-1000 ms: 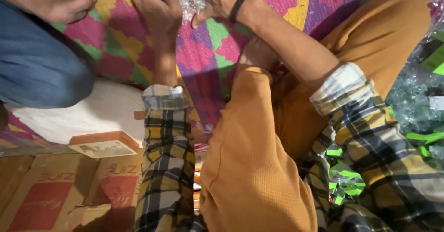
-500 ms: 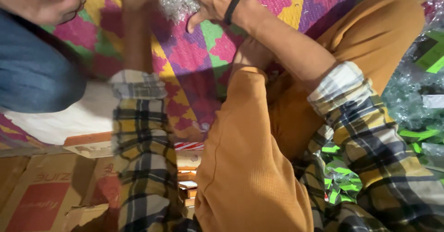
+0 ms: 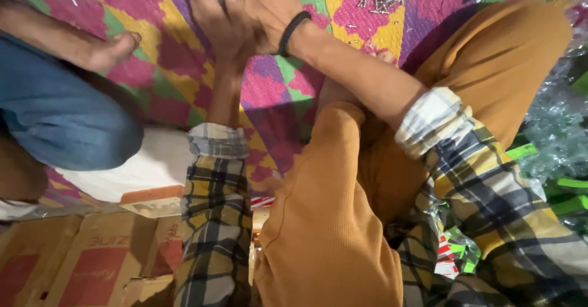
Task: The person sits on a patterned mat and sorts small white rectangular items and green plastic pieces from a large pile. They use both hands to pick up handfuls of items, separate them, and place them into piles or containers on the floor.
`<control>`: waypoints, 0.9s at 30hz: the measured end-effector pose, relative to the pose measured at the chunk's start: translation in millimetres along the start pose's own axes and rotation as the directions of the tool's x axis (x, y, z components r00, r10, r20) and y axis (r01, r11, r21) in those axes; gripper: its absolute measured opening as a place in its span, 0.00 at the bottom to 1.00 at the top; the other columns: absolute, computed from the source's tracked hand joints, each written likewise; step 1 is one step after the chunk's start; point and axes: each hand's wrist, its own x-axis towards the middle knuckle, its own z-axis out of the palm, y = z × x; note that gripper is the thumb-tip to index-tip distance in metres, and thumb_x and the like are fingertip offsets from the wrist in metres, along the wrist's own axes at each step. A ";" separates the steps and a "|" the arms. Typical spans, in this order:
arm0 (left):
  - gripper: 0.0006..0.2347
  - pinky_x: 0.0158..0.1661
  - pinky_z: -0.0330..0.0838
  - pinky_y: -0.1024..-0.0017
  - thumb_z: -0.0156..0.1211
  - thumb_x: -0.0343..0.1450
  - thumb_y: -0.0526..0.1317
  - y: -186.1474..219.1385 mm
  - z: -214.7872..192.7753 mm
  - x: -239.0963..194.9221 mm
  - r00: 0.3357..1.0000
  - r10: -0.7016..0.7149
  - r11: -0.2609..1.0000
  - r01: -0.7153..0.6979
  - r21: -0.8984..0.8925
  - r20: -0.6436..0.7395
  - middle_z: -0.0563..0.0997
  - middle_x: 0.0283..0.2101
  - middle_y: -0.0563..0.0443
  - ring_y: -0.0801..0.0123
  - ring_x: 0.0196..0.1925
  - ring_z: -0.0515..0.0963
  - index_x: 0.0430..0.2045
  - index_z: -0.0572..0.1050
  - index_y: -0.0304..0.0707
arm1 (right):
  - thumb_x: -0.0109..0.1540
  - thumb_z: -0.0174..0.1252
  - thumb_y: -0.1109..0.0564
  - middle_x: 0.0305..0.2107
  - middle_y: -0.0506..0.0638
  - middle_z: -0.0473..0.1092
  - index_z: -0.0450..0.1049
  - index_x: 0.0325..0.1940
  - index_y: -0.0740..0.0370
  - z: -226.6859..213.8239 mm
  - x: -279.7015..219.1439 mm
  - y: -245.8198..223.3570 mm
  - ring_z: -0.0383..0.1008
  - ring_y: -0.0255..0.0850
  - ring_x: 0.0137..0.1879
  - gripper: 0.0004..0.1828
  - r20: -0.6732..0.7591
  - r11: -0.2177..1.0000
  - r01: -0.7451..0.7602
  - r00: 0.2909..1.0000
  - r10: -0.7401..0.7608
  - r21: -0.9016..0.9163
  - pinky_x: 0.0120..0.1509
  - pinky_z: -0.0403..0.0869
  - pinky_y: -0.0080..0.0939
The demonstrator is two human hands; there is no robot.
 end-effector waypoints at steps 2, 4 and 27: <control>0.26 0.62 0.67 0.54 0.58 0.76 0.45 3.8 -3.5 -0.9 0.999 0.036 0.999 -0.036 0.023 0.019 0.70 0.57 0.31 0.42 0.59 0.73 0.63 0.57 0.27 | 0.47 0.69 0.44 0.42 0.59 0.71 0.66 0.61 0.61 4.3 0.0 -1.6 0.74 0.56 0.46 0.42 0.022 0.999 -0.016 1.000 0.015 0.039 0.42 0.72 0.54; 0.32 0.67 0.62 0.51 0.62 0.75 0.49 -1.6 -8.6 -5.5 0.993 0.086 0.985 -0.097 0.140 0.083 0.66 0.59 0.26 0.37 0.64 0.67 0.65 0.53 0.23 | 0.58 0.68 0.47 0.40 0.57 0.72 0.67 0.61 0.60 11.7 -1.0 -2.4 0.74 0.55 0.44 0.32 0.202 0.994 -0.103 0.975 0.092 0.043 0.37 0.71 0.55; 0.40 0.80 0.33 0.48 0.41 0.77 0.64 -7.1 -66.3 -66.9 0.994 -0.013 0.935 -0.025 0.353 0.105 0.44 0.80 0.30 0.43 0.84 0.40 0.76 0.43 0.29 | 0.59 0.64 0.52 0.58 0.55 0.67 0.72 0.62 0.63 4.8 -3.1 -1.8 0.66 0.54 0.65 0.28 -0.022 0.942 0.318 0.947 -0.322 -0.105 0.69 0.68 0.54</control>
